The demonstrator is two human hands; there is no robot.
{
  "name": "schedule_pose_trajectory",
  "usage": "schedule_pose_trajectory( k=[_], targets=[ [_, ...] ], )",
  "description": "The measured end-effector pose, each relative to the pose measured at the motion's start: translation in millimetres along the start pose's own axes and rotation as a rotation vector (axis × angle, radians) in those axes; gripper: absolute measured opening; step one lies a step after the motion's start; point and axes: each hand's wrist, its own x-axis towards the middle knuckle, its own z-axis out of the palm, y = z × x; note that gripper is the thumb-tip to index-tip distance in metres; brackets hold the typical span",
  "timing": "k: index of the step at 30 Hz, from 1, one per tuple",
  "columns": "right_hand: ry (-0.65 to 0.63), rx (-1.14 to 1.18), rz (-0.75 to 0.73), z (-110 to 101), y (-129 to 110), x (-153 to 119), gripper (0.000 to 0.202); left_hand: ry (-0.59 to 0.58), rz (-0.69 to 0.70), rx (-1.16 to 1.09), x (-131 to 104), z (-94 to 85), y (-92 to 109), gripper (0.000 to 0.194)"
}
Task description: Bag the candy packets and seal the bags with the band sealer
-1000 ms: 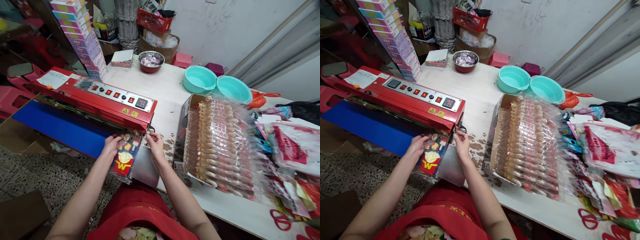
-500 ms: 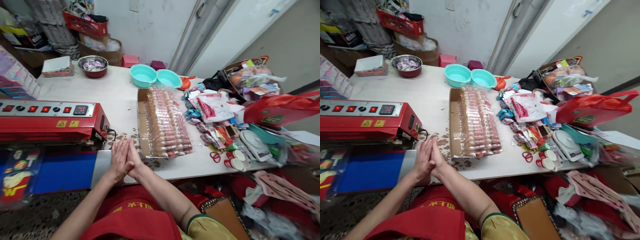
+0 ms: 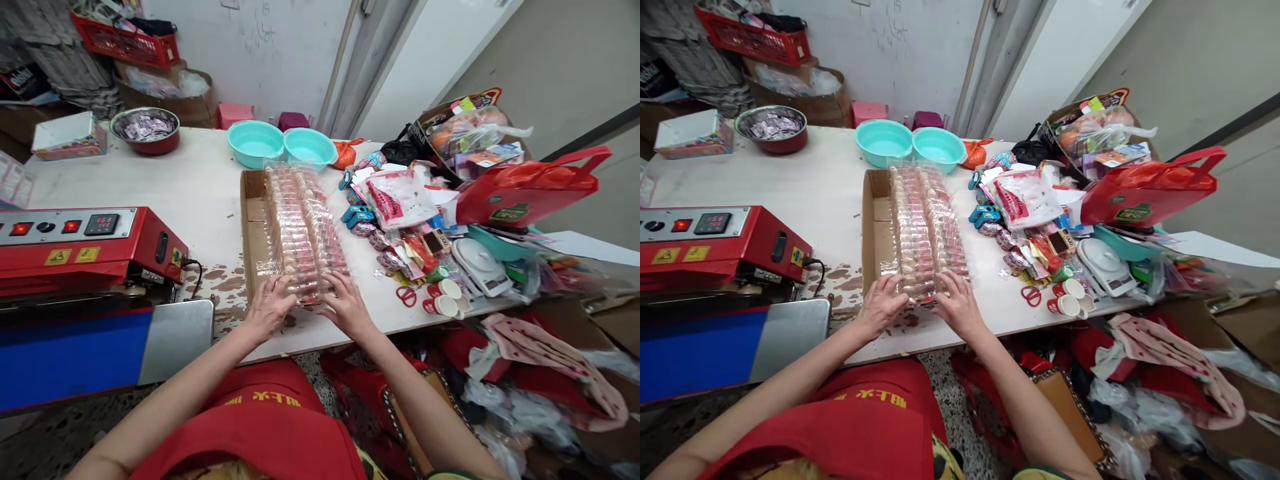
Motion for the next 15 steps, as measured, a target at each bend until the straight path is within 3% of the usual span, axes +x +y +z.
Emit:
schedule_pose_trajectory(
  k=[2, 5, 7, 10, 13, 15],
  targets=[
    [-0.044, -0.086, -0.05, -1, 3, 7, 0.009, -0.015, -0.016, 0.01, 4, -6.2, -5, 0.015],
    [-0.061, -0.006, -0.128, -23, 1, 25, 0.012, -0.016, -0.095, -0.101, 12, -36.4, -16, 0.015],
    [-0.05, 0.148, -0.141, -45, -5, 41, 0.017, -0.027, -0.152, -0.3, 21, -65.1, -19, 0.012],
    [-0.022, 0.461, -0.058, -69, -20, 70, 0.025, -0.058, -0.286, -0.775, 39, -105.5, -20, 0.014],
    [0.021, 0.718, 0.084, -74, -38, 101, 0.034, 0.098, -0.481, -1.224, 50, -129.4, -25, 0.02],
    [0.073, 0.852, 0.164, -68, -47, 120, 0.04, 0.238, -0.539, -1.421, 48, -134.7, -32, 0.04]
  ],
)
